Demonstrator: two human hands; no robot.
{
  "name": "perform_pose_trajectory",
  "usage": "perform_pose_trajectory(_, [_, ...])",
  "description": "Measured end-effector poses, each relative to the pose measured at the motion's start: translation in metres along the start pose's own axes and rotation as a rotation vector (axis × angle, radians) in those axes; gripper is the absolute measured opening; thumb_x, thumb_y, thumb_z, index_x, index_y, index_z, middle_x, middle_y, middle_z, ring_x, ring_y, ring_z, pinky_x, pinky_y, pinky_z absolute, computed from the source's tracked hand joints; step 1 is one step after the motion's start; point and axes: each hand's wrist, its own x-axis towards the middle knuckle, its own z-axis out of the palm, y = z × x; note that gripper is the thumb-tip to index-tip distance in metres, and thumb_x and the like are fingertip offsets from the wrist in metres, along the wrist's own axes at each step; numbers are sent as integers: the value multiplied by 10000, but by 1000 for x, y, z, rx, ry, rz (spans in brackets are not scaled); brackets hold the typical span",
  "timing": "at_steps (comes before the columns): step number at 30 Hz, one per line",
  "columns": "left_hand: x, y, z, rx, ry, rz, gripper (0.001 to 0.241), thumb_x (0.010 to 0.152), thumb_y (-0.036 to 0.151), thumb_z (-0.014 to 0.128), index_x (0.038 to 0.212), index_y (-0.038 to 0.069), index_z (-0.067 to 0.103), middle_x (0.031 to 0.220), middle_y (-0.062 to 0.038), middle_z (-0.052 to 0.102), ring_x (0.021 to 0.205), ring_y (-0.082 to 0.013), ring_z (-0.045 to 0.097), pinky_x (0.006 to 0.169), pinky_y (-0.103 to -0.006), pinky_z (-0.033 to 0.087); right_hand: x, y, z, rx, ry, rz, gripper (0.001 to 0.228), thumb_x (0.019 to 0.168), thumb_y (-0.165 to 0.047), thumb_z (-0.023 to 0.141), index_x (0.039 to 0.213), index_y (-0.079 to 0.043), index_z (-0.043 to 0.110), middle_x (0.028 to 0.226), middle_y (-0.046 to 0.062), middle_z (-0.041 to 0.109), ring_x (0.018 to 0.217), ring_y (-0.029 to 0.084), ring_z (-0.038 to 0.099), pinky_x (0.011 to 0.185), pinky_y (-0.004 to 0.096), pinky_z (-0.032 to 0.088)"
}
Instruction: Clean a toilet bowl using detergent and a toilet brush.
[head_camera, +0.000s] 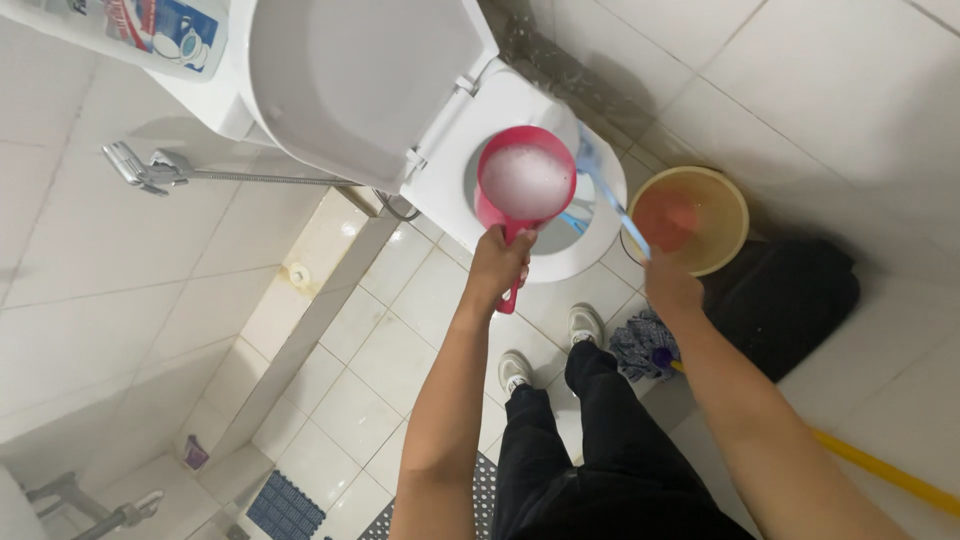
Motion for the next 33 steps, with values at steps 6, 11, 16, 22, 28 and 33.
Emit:
perform_pose_trajectory(6, [-57, -22, -19, -309, -117, -59, 262, 963, 209, 679, 1039, -7, 550, 686, -34, 546, 470, -100, 481, 410, -274, 401, -69, 57, 13, 25, 16, 180, 418, 1074, -416, 422, 1430, -218, 513, 1004, 293, 718, 931, 522, 674, 829, 628, 533])
perform_pose_trajectory(11, [-116, -49, -50, -385, -39, -59, 256, 964, 201, 677, 1015, 0, 528, 703, -48, 551, 469, -106, 472, 410, -276, 396, -84, 101, 33, 537, 12, 188, 346, 985, -337, 667, 1254, -131, 596, 900, 198, 666, 791, 375, 640, 704, 526, 503])
perform_pose_trajectory(16, [-167, -89, -96, -422, 63, -39, 259, 967, 198, 675, 981, 14, 494, 710, -62, 557, 471, -110, 478, 407, -274, 392, -100, 78, 47, 1186, -235, 487, 186, 978, -190, 671, 1130, -95, 621, 765, 74, 559, 620, 221, 535, 493, 408, 446])
perform_pose_trajectory(22, [-210, -131, -143, -447, 157, -49, 253, 964, 187, 674, 1012, 11, 499, 708, -57, 548, 468, -114, 483, 408, -271, 394, -135, 51, 93, 978, -235, 449, 154, 977, -140, 624, 954, 9, 594, 720, 118, 594, 549, 248, 586, 458, 420, 505])
perform_pose_trajectory(28, [-236, -166, -174, -432, 163, -74, 258, 972, 192, 669, 1030, -5, 514, 704, -54, 543, 470, -109, 478, 410, -271, 391, -185, 24, 77, 898, -271, 336, 171, 942, -159, 685, 914, -2, 626, 680, 115, 590, 507, 238, 565, 439, 403, 475])
perform_pose_trajectory(33, [-245, -178, -184, -416, 128, -88, 248, 967, 188, 668, 1031, 2, 516, 702, -54, 552, 474, -109, 479, 415, -271, 394, -208, 33, 84, 981, -291, 312, 198, 955, -186, 696, 928, 6, 660, 673, 108, 592, 493, 213, 546, 437, 345, 430])
